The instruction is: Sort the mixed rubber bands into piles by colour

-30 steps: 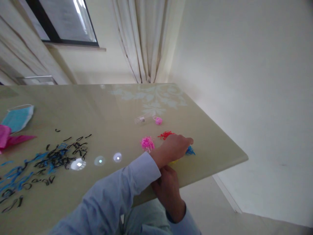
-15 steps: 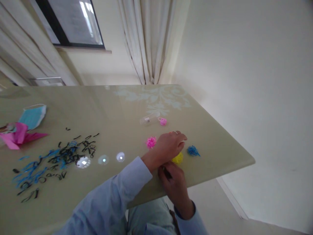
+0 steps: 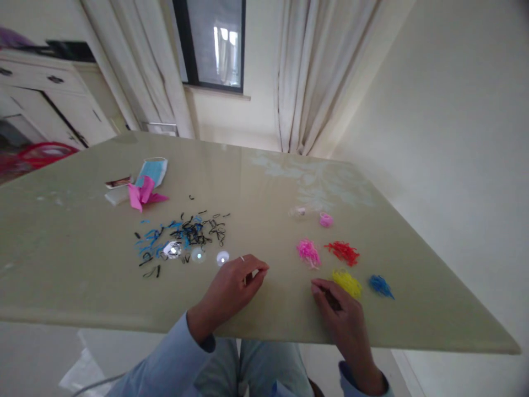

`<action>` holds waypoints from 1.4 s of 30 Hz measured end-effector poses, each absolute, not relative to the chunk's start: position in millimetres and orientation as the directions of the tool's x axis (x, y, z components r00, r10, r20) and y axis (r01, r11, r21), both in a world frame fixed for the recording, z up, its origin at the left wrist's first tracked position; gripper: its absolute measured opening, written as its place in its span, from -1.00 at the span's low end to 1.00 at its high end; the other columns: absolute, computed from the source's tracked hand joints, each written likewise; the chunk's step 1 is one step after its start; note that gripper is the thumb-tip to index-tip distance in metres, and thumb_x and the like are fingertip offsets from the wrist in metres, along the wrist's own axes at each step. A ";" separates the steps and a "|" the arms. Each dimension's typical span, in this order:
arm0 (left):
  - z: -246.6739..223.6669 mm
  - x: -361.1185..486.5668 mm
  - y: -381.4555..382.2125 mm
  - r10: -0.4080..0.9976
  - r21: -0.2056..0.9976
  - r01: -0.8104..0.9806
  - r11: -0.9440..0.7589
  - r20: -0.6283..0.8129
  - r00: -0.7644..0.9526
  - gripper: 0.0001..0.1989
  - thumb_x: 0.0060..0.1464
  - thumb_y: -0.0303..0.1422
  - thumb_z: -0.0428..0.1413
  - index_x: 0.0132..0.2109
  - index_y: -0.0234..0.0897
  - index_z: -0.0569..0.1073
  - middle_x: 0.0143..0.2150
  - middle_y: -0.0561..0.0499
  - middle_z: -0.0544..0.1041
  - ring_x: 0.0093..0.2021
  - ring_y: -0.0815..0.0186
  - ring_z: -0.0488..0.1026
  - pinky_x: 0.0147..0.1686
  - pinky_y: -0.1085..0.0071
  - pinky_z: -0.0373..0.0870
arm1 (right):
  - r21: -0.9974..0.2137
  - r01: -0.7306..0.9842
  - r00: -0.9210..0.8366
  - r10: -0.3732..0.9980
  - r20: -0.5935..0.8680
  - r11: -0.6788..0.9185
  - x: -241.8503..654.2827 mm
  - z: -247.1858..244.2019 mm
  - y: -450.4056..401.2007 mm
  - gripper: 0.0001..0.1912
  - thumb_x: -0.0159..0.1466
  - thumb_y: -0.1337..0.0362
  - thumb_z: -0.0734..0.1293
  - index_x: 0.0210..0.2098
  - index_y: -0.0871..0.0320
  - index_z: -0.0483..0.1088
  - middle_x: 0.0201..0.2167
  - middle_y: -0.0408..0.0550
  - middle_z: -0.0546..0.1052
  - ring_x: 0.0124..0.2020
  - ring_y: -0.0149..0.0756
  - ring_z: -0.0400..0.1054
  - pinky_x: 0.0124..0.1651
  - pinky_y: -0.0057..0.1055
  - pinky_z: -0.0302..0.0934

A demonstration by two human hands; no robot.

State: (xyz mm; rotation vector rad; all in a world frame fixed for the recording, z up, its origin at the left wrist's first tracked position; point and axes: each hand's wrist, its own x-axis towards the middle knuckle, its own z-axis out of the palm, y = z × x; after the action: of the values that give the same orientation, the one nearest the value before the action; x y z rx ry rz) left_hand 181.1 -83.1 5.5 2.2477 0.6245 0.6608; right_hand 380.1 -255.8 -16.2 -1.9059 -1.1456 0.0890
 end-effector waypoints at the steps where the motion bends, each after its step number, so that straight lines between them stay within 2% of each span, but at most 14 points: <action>1: 1.4 171.6 -81.4 0.622 0.743 0.256 -0.618 0.263 0.738 -0.82 0.22 -0.37 0.05 -0.19 -0.24 0.55 -0.29 0.02 0.60 -0.42 0.40 0.45 -0.34 0.48 0.35 | -0.731 0.657 0.574 0.750 0.329 -0.182 380.0 -13.7 -252.9 -0.76 0.26 0.10 0.34 -0.31 0.11 0.56 -0.43 -0.04 0.62 -0.46 -0.26 0.49 -0.39 -0.42 0.39; 5: -7.7 148.4 -76.0 0.717 0.822 0.275 -0.498 0.211 0.664 -0.82 0.19 -0.36 0.06 -0.21 -0.24 0.57 -0.32 0.02 0.60 -0.40 0.37 0.47 -0.33 0.47 0.36 | -0.792 0.598 0.522 0.810 0.266 -0.125 366.7 4.4 -232.1 -0.73 0.26 0.08 0.33 -0.30 0.15 0.55 -0.54 -0.08 0.56 -0.60 -0.33 0.40 -0.55 -0.46 0.31; 10: -7.8 145.9 -77.8 0.752 0.866 0.257 -0.428 0.183 0.633 -0.82 0.20 -0.35 0.06 -0.18 -0.26 0.56 -0.29 0.00 0.60 -0.36 0.36 0.47 -0.28 0.44 0.37 | -0.709 0.701 0.226 0.919 0.322 0.077 334.4 41.5 -182.0 -0.83 0.29 0.22 0.33 -0.22 0.12 0.55 -0.40 -0.08 0.60 -0.48 -0.38 0.42 -0.41 -0.50 0.30; 16: -11.4 148.6 -80.6 0.745 0.863 0.233 -0.448 0.215 0.631 -0.79 0.17 -0.41 0.03 -0.15 -0.27 0.55 -0.25 -0.03 0.60 -0.31 0.31 0.48 -0.23 0.40 0.38 | -0.718 0.657 -0.021 0.958 0.286 0.229 301.1 67.9 -94.5 -0.80 0.29 0.29 0.31 -0.14 0.17 0.53 -0.34 -0.08 0.61 -0.43 -0.40 0.41 -0.33 -0.50 0.27; 20: -9.8 150.2 -78.7 0.748 0.893 0.195 -0.406 0.202 0.632 -0.77 0.13 -0.45 0.03 -0.16 -0.28 0.57 -0.23 -0.06 0.62 -0.29 0.27 0.50 -0.24 0.38 0.39 | -0.602 0.739 -0.192 0.950 0.245 0.304 274.5 57.8 -40.8 -0.81 0.26 0.37 0.32 -0.16 0.17 0.54 -0.29 -0.07 0.61 -0.34 -0.36 0.42 -0.22 -0.45 0.25; 24: -10.3 151.9 -77.5 0.744 0.887 0.208 -0.412 0.196 0.639 -0.78 0.09 -0.48 0.02 -0.23 -0.32 0.58 -0.28 -0.08 0.62 -0.30 0.25 0.50 -0.26 0.37 0.37 | -0.417 0.819 -0.374 0.918 0.135 0.395 251.7 39.3 -8.0 -0.79 0.23 0.40 0.35 -0.15 0.16 0.56 -0.29 -0.04 0.59 -0.26 -0.28 0.41 -0.13 -0.40 0.21; 27: -12.0 152.9 -77.0 0.761 0.883 0.248 -0.398 0.168 0.626 -0.80 0.09 -0.48 0.03 -0.28 -0.34 0.57 -0.32 -0.09 0.62 -0.35 0.24 0.50 -0.32 0.37 0.35 | -0.311 0.854 -0.419 0.906 0.061 0.416 241.7 30.5 2.4 -0.76 0.25 0.39 0.33 -0.11 0.14 0.56 -0.25 -0.02 0.57 -0.21 -0.26 0.41 -0.14 -0.40 0.19; 33: -12.8 153.5 -75.4 0.770 0.893 0.232 -0.384 0.171 0.615 -0.79 0.05 -0.50 0.03 -0.29 -0.36 0.58 -0.28 -0.13 0.64 -0.31 0.21 0.53 -0.31 0.37 0.34 | -0.217 0.852 -0.491 0.871 -0.011 0.477 234.8 27.7 7.0 -0.80 0.29 0.27 0.33 -0.14 0.10 0.56 -0.20 -0.01 0.53 -0.16 -0.23 0.40 -0.17 -0.40 0.17; 38: -13.3 153.1 -75.3 0.765 0.881 0.246 -0.403 0.177 0.620 -0.79 0.06 -0.51 0.03 -0.29 -0.37 0.58 -0.28 -0.16 0.64 -0.30 0.20 0.54 -0.30 0.36 0.34 | -0.198 0.857 -0.487 0.874 -0.010 0.475 235.6 27.6 6.2 -0.79 0.35 0.30 0.26 -0.25 0.11 0.56 -0.24 -0.04 0.52 -0.22 -0.30 0.38 -0.20 -0.42 0.14; 42: -11.4 152.7 -75.8 0.750 0.868 0.274 -0.415 0.155 0.643 -0.78 0.07 -0.50 0.02 -0.30 -0.38 0.58 -0.27 -0.17 0.64 -0.29 0.18 0.54 -0.30 0.34 0.33 | -0.244 0.850 -0.469 0.882 0.053 0.466 239.0 23.5 4.3 -0.79 0.36 0.33 0.24 -0.28 0.13 0.53 -0.27 -0.06 0.50 -0.24 -0.31 0.36 -0.20 -0.44 0.12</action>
State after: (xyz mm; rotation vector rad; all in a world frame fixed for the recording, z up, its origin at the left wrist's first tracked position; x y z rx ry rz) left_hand 152.7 -75.8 -11.4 1.9799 0.8017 0.6811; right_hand 239.0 4.3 23.5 -1.5151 -2.5397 0.2735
